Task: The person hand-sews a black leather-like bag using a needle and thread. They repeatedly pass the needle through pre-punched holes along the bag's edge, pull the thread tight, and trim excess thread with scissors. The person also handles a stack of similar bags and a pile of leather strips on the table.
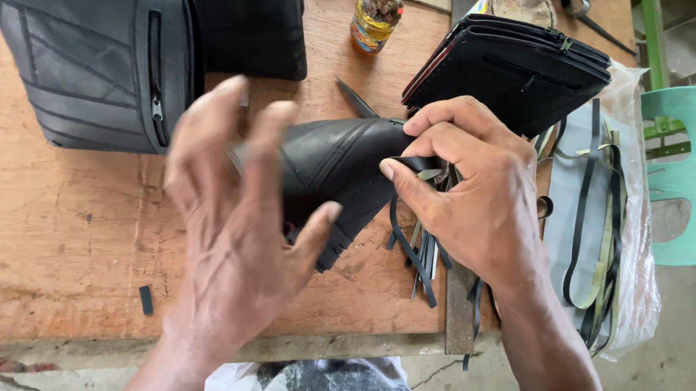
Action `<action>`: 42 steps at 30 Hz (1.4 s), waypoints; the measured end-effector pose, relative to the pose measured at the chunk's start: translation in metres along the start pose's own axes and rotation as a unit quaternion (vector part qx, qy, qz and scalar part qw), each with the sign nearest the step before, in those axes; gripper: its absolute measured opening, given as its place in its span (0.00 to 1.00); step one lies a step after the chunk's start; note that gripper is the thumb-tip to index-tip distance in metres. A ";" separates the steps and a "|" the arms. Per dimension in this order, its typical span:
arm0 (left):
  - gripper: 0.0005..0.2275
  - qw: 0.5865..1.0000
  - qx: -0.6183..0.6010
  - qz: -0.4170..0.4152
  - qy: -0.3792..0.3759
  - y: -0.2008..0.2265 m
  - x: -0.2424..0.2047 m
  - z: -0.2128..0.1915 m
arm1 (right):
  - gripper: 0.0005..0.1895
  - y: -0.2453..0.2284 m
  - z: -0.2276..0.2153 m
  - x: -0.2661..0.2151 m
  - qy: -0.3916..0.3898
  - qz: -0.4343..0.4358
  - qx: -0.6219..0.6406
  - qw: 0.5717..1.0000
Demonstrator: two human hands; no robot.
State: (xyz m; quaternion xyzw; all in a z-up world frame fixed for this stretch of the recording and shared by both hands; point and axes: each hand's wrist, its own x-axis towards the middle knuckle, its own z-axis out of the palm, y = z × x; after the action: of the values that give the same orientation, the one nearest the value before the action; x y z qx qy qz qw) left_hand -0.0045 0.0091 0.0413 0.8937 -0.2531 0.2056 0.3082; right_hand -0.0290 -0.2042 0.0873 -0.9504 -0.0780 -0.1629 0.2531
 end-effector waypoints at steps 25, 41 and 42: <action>0.25 0.968 -0.208 0.003 -0.138 -0.020 0.024 0.028 | 0.04 0.035 -0.018 0.028 -0.096 0.047 0.275 0.956; 0.24 0.961 -0.232 -0.007 -0.149 -0.022 0.023 0.020 | 0.05 0.047 -0.008 0.037 -0.121 0.075 0.297 0.944; 0.24 0.962 -0.231 -0.007 -0.147 -0.022 0.023 0.020 | 0.05 0.048 -0.007 0.038 -0.123 0.084 0.297 0.943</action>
State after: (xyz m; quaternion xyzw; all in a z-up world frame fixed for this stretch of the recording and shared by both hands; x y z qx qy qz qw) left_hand 0.0307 0.0036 0.0288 0.8202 -0.3304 0.0058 0.4671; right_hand 0.0157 -0.2470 0.0845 -0.8476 -0.0732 0.0079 0.5255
